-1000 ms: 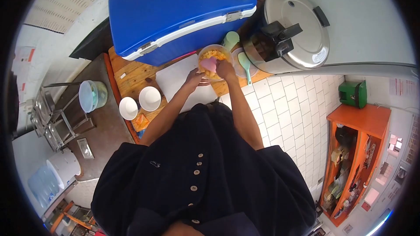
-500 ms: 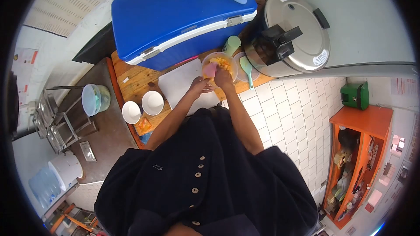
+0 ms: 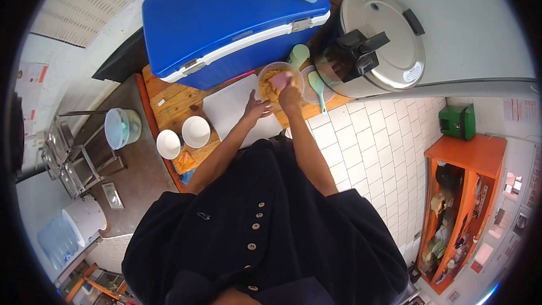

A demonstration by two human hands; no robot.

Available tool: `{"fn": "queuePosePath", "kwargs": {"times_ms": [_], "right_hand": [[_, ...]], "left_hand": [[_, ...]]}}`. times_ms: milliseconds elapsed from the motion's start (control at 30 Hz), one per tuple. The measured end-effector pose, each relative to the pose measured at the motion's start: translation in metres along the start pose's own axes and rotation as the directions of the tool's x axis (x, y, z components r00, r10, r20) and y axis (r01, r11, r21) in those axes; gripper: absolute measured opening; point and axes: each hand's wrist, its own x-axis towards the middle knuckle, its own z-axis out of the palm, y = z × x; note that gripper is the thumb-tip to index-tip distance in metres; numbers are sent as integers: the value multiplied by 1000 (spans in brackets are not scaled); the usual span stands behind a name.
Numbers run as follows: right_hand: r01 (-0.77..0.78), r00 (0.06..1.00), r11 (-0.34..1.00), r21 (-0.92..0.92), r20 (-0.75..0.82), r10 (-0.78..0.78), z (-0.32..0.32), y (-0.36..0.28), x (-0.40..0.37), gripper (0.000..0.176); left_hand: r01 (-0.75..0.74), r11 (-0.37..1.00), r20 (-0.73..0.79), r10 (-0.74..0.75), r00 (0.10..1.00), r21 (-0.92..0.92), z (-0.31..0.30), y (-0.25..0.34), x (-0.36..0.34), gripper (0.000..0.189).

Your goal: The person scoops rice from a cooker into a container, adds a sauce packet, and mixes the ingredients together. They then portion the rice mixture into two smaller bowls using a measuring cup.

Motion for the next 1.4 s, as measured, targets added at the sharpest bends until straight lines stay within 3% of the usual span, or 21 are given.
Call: {"fn": "queuePosePath", "kwargs": {"times_ms": [33, 67, 167, 233, 300, 367, 433, 500, 533, 600, 700, 733, 800, 867, 967, 1000, 1100, 1133, 1233, 1267, 1400], "right_hand": [[21, 999, 1000, -2, -31, -21, 7, -4, 0, 39], [170, 966, 982, -79, 208, -151, 5, -2, 10, 44], [95, 961, 984, 151, 243, -130, -18, 21, 31, 48], [35, 988, 996, 76, 148, -47, -7, 9, 29, 47], [-58, 997, 998, 10, 52, 57, 12, 3, 7, 46], [150, 975, 986, -71, 176, -136, 5, 6, 12, 50], [311, 897, 947, -84, 355, -263, -14, 24, 35, 54], [15, 985, 998, -55, 174, -5, -13, 15, 31, 45], [-31, 989, 997, -65, 145, 40, -3, 6, 21, 41], [42, 985, 978, -205, 173, -6, 13, -6, 4, 37], [321, 886, 923, -214, 411, -213, -42, -5, 5, 34], [291, 894, 939, -183, 402, -199, -44, 10, 17, 37], [105, 983, 980, -172, 167, -76, -28, 15, 16, 38], [-9, 1000, 997, -81, 27, 11, 18, 22, 15, 37], [370, 896, 922, -114, 304, -322, -7, 24, 21, 37], [314, 894, 945, -89, 363, -263, -47, 13, 16, 36], [76, 993, 972, -223, 106, -53, -78, -11, -6, 33], [172, 984, 891, -420, 118, -134, -25, 22, 9, 33], [314, 886, 904, -291, 433, -168, -42, -4, 21, 33], [492, 805, 810, -318, 520, -285, -59, -8, 27, 32], [376, 878, 825, -422, 447, -172, -85, -24, 6, 31]], "left_hand": [[-106, 993, -63, 110, 992, 53, 3, 2, 2, 48], [-96, 994, -45, 98, 994, 44, 5, 3, 2, 51], [15, 1000, -19, -15, 1000, -12, 6, 1, -1, 57], [176, 982, -17, -177, 984, -69, 1, 14, -1, 57], [72, 997, -41, -72, 997, -7, -2, 16, -1, 62], [-37, 997, 37, 34, 999, 66, -5, 17, 4, 63], [6, 999, 54, -8, 998, 37, -3, 18, -4, 60], [43, 999, 27, -44, 999, 29, -1, 21, -9, 55], [46, 998, 38, -47, 998, 45, -2, 19, -7, 52], [42, 996, 63, -47, 997, 73, -5, 19, 1, 48], [112, 994, -14, -112, 994, 13, -9, 31, -4, 40], [157, 987, 62, -154, 986, -32, -13, 28, -7, 39], [237, 966, 218, -210, 953, -105, -19, 30, -4, 38], [221, 972, 219, -198, 955, -81, -23, 17, 9, 37], [239, 954, 255, -188, 948, -183, -26, -1, 37, 42], [262, 934, 269, -195, 943, -242, -26, -10, 38, 45], [119, 970, 161, -86, 983, -212, 1, 24, -10, 56], [135, 967, 214, -89, 973, -215, 0, 17, -9, 58], [120, 971, 283, -58, 957, -207, 2, 11, 12, 64], [96, 976, 245, -47, 968, -194, 5, 12, 9, 63], [96, 968, 224, -43, 974, -232, 10, 20, -1, 62]]}}
